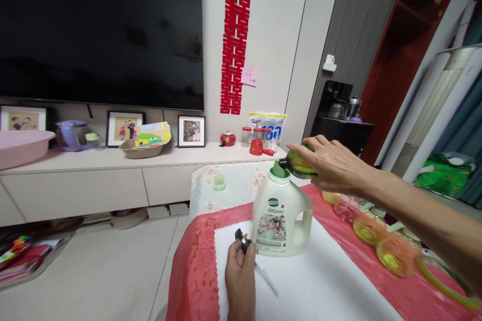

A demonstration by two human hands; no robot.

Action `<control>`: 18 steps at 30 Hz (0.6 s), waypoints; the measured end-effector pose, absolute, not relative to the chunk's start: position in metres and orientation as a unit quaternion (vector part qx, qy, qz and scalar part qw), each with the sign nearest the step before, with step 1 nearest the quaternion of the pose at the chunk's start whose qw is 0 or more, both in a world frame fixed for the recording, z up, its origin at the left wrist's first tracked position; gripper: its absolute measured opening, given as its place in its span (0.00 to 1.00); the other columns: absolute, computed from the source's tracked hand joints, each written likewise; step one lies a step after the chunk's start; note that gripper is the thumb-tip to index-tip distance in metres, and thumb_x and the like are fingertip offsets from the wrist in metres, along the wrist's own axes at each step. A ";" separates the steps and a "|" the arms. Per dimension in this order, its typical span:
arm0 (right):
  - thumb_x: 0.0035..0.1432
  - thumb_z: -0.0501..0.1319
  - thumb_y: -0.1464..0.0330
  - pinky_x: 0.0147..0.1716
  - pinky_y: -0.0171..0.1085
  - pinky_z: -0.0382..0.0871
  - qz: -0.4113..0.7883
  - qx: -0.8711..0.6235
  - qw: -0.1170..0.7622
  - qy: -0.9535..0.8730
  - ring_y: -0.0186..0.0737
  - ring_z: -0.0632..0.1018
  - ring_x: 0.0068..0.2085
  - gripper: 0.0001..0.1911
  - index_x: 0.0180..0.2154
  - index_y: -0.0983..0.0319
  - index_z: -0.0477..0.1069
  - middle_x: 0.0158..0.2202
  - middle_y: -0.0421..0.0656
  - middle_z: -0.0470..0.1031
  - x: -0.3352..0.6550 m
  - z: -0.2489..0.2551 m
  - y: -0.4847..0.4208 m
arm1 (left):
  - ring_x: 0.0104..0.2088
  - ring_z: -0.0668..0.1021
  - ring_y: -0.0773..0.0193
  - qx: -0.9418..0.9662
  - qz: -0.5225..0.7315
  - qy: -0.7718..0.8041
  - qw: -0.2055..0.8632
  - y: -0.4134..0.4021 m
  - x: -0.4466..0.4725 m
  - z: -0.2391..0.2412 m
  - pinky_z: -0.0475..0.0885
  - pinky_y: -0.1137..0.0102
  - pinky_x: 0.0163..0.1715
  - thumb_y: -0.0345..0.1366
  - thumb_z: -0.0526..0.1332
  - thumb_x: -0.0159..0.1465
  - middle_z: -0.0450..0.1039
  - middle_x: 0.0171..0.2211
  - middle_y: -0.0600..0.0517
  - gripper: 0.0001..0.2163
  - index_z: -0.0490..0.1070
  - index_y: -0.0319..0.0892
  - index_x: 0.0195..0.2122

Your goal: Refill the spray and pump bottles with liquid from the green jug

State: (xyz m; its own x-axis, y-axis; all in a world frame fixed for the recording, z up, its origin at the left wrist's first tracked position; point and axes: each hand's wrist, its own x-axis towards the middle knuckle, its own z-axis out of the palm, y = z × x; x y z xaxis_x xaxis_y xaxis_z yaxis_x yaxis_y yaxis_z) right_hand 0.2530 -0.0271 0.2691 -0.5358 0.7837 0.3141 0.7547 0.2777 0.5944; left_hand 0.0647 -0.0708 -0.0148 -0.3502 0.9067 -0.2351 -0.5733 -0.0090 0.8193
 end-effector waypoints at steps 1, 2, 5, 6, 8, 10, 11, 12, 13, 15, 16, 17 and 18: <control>0.46 0.58 0.74 0.34 0.36 0.52 0.362 0.480 0.023 0.799 0.47 0.67 0.49 0.44 0.66 0.52 0.51 0.53 0.49 0.65 0.252 0.270 -0.027 | 0.44 0.84 0.55 0.185 0.685 0.452 0.541 -0.071 0.065 -0.014 0.78 0.67 0.44 0.34 0.71 0.56 0.82 0.43 0.46 0.15 0.71 0.42 0.43; 0.47 0.58 0.74 0.34 0.37 0.52 0.366 0.479 0.024 0.798 0.47 0.67 0.49 0.44 0.66 0.52 0.51 0.53 0.49 0.65 0.251 0.270 -0.028 | 0.44 0.84 0.55 0.184 0.684 0.452 0.542 -0.071 0.065 -0.014 0.78 0.67 0.44 0.33 0.71 0.56 0.82 0.43 0.46 0.15 0.71 0.42 0.43; 0.47 0.57 0.76 0.36 0.38 0.53 0.374 0.477 0.034 0.795 0.48 0.66 0.50 0.43 0.65 0.52 0.52 0.54 0.49 0.64 0.249 0.272 -0.029 | 0.45 0.84 0.55 0.177 0.684 0.452 0.544 -0.071 0.065 -0.014 0.78 0.66 0.46 0.33 0.70 0.57 0.82 0.43 0.46 0.15 0.72 0.42 0.44; 0.47 0.57 0.76 0.36 0.38 0.53 0.375 0.477 0.037 0.794 0.48 0.66 0.51 0.43 0.65 0.52 0.52 0.54 0.49 0.64 0.249 0.273 -0.030 | 0.45 0.84 0.55 0.175 0.684 0.453 0.545 -0.071 0.065 -0.014 0.78 0.66 0.46 0.33 0.71 0.56 0.82 0.43 0.47 0.15 0.72 0.42 0.44; 0.48 0.56 0.77 0.36 0.39 0.54 0.376 0.475 0.043 0.794 0.48 0.66 0.51 0.42 0.65 0.51 0.53 0.54 0.49 0.64 0.248 0.274 -0.030 | 0.45 0.84 0.54 0.175 0.683 0.451 0.547 -0.071 0.064 -0.014 0.78 0.65 0.46 0.33 0.71 0.56 0.82 0.43 0.46 0.15 0.72 0.42 0.44; 0.49 0.56 0.77 0.37 0.39 0.54 0.379 0.471 0.042 0.795 0.47 0.66 0.51 0.42 0.64 0.51 0.54 0.54 0.48 0.64 0.247 0.275 -0.031 | 0.45 0.84 0.54 0.179 0.683 0.447 0.549 -0.071 0.064 -0.015 0.78 0.66 0.46 0.34 0.71 0.56 0.82 0.42 0.46 0.15 0.71 0.42 0.44; 0.49 0.56 0.77 0.37 0.39 0.53 0.381 0.469 0.040 0.796 0.47 0.66 0.51 0.41 0.64 0.51 0.54 0.54 0.48 0.64 0.246 0.275 -0.031 | 0.45 0.84 0.54 0.182 0.683 0.446 0.549 -0.071 0.065 -0.015 0.78 0.66 0.45 0.34 0.71 0.56 0.82 0.42 0.46 0.16 0.71 0.42 0.44; 0.48 0.56 0.77 0.37 0.39 0.53 0.382 0.467 0.039 0.796 0.47 0.66 0.51 0.41 0.64 0.51 0.54 0.54 0.48 0.64 0.246 0.275 -0.031 | 0.45 0.84 0.54 0.184 0.683 0.446 0.548 -0.071 0.065 -0.016 0.78 0.66 0.44 0.34 0.71 0.56 0.82 0.41 0.46 0.16 0.71 0.42 0.44; 0.48 0.57 0.77 0.37 0.38 0.53 0.384 0.467 0.039 0.796 0.46 0.66 0.51 0.42 0.64 0.51 0.54 0.54 0.48 0.64 0.246 0.275 -0.031 | 0.44 0.84 0.54 0.185 0.684 0.447 0.547 -0.071 0.065 -0.017 0.77 0.67 0.44 0.34 0.71 0.55 0.82 0.41 0.46 0.17 0.71 0.42 0.44; 0.48 0.57 0.77 0.37 0.37 0.51 0.385 0.468 0.040 0.794 0.46 0.66 0.51 0.42 0.65 0.51 0.53 0.54 0.48 0.64 0.246 0.275 -0.031 | 0.44 0.84 0.54 0.183 0.685 0.450 0.544 -0.070 0.065 -0.020 0.77 0.68 0.43 0.35 0.71 0.55 0.82 0.41 0.46 0.17 0.71 0.41 0.44; 0.49 0.57 0.77 0.37 0.37 0.51 0.384 0.469 0.042 0.794 0.45 0.65 0.51 0.42 0.65 0.51 0.53 0.54 0.47 0.64 0.246 0.275 -0.031 | 0.44 0.84 0.54 0.182 0.685 0.450 0.544 -0.069 0.065 -0.022 0.77 0.68 0.43 0.34 0.71 0.55 0.82 0.41 0.46 0.17 0.71 0.41 0.45; 0.49 0.57 0.77 0.37 0.37 0.50 0.383 0.471 0.043 0.793 0.45 0.65 0.50 0.42 0.64 0.50 0.53 0.54 0.47 0.64 0.245 0.275 -0.031 | 0.44 0.84 0.55 0.181 0.684 0.450 0.544 -0.068 0.066 -0.024 0.77 0.68 0.43 0.34 0.71 0.55 0.83 0.42 0.45 0.17 0.71 0.41 0.45; 0.49 0.56 0.77 0.37 0.37 0.50 0.382 0.472 0.045 0.793 0.45 0.65 0.51 0.41 0.64 0.50 0.53 0.54 0.47 0.64 0.245 0.275 -0.031 | 0.44 0.84 0.55 0.181 0.684 0.450 0.545 -0.067 0.066 -0.026 0.77 0.69 0.43 0.34 0.70 0.55 0.83 0.42 0.45 0.17 0.71 0.41 0.45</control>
